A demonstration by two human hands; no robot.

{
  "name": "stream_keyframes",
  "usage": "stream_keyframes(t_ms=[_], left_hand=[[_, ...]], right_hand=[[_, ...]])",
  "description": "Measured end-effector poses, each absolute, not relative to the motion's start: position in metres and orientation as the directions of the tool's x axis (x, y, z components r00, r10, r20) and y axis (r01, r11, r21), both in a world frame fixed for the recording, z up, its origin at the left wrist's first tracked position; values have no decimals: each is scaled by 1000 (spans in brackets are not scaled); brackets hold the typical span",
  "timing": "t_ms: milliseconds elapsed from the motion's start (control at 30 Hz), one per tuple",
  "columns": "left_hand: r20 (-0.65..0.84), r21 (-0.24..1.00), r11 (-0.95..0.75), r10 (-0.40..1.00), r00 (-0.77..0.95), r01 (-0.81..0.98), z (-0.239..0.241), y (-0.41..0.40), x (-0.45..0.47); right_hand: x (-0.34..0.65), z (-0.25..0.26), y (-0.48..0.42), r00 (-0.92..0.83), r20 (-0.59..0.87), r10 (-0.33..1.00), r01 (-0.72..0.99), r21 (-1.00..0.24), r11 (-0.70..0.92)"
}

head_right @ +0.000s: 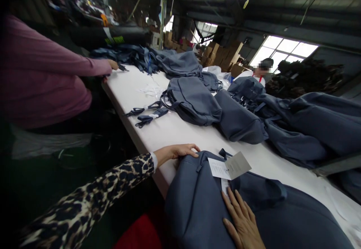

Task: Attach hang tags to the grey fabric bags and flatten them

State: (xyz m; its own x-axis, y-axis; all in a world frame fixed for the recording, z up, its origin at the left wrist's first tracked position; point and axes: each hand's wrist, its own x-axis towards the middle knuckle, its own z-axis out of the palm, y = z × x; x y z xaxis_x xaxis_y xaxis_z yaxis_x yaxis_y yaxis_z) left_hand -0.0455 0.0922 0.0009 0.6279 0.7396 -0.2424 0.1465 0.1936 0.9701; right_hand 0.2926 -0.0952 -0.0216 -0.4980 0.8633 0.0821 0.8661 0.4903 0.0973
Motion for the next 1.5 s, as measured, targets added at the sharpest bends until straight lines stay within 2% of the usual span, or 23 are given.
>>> stream_keyframes(t_ms=[233, 367, 467, 500, 533, 567, 600, 667, 733, 800, 900, 967, 1133, 1500], left_hand=[[-260, 960, 143, 771, 582, 240, 12, 85, -49], [-208, 937, 30, 848, 487, 349, 43, 74, -49], [52, 898, -229, 903, 427, 375, 83, 41, -28], [242, 825, -418, 869, 431, 380, 94, 25, -17], [365, 722, -580, 782, 505, 376, 103, 6, -6], [400, 628, -687, 688, 605, 365, 107, -13, 4], [372, 544, -758, 603, 706, 360, 107, -32, 14], [206, 423, -816, 510, 835, 394, 93, -59, 28], [49, 342, -821, 501, 864, 457, 70, -69, 34], [-14, 288, -821, 511, 860, 493, 49, -67, 33], [-33, 228, -835, 507, 861, 500, 36, -59, 28], [-52, 195, -843, 502, 863, 502, 36, -58, 28], [-47, 135, -846, 514, 856, 516, 33, -59, 33], [-22, 55, -851, 522, 853, 522, 21, -58, 36]], right_hand=[[280, -16, -99, -439, 51, 897, 899, 19, 438], [273, -6, -102, -396, -3, 918, 916, -65, 395], [266, 4, -105, -389, -51, 920, 915, -135, 379], [264, 8, -106, -389, -71, 919, 914, -153, 375], [261, 12, -107, -385, -87, 919, 915, -167, 367], [259, 16, -108, -378, -98, 921, 917, -180, 357], [257, 21, -109, -373, -108, 921, 917, -194, 349], [257, 33, -110, -379, -118, 918, 912, -218, 348], [265, 51, -111, -394, -117, 912, 908, -204, 366], [288, 72, -115, -380, -99, 920, 921, -132, 367], [348, 95, -126, -218, -43, 975, 975, 40, 220], [392, 98, -137, -75, -31, 997, 993, 90, 78], [445, 70, -153, 22, -40, 999, 999, 44, -20], [443, 35, -156, 58, -14, 998, 996, -69, -59]])
